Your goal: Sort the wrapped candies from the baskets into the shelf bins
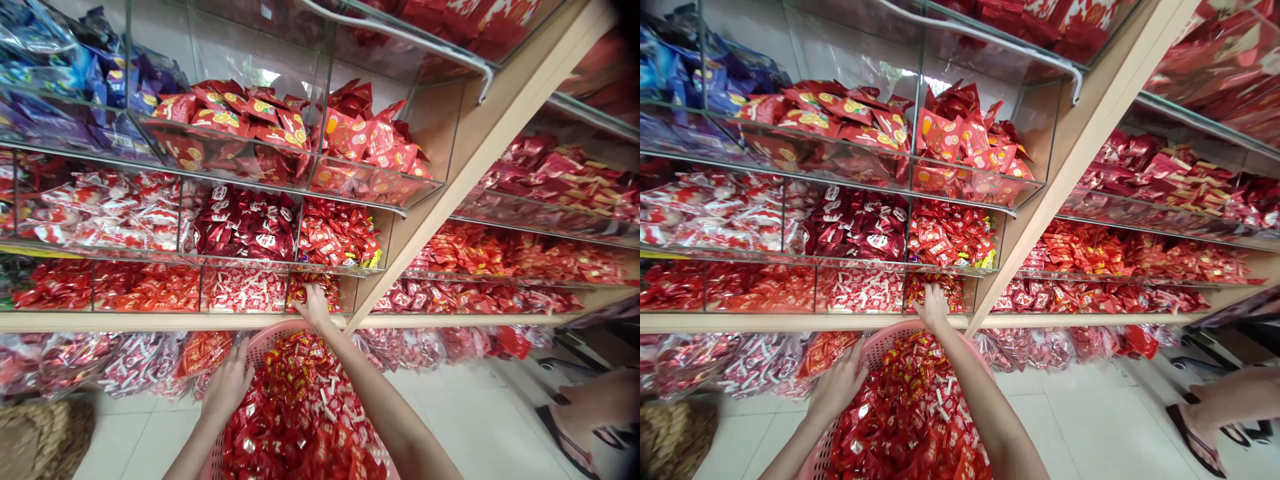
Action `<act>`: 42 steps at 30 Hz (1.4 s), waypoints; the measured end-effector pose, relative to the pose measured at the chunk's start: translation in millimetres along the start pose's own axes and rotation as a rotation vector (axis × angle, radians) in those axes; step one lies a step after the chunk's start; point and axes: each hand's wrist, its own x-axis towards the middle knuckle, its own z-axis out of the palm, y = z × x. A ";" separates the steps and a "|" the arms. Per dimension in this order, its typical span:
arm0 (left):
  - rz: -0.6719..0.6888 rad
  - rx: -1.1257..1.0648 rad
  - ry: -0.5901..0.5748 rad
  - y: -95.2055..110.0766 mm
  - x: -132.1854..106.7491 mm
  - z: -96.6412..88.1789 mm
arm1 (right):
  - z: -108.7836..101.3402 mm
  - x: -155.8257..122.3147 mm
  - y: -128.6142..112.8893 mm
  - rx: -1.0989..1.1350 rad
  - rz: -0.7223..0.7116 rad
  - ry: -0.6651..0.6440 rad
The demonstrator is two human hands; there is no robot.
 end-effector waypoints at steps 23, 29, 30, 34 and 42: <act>-0.035 0.041 -0.036 0.7 0.5 -2.2 | 31.6 30.7 -13.9 0.076 0.333 -0.045; -0.030 0.034 -0.024 0.9 0.5 -0.2 | 32.9 31.5 -18.0 0.043 0.295 0.042; -0.028 0.037 -0.018 0.5 0.5 0.1 | 32.8 31.2 -17.4 0.044 0.288 0.053; -0.014 0.051 -0.004 -1.7 0.4 2.0 | 33.1 31.1 -12.6 0.106 0.313 0.059; -0.010 0.060 -0.007 -0.6 1.5 1.0 | 44.2 33.9 -2.0 0.221 0.244 0.021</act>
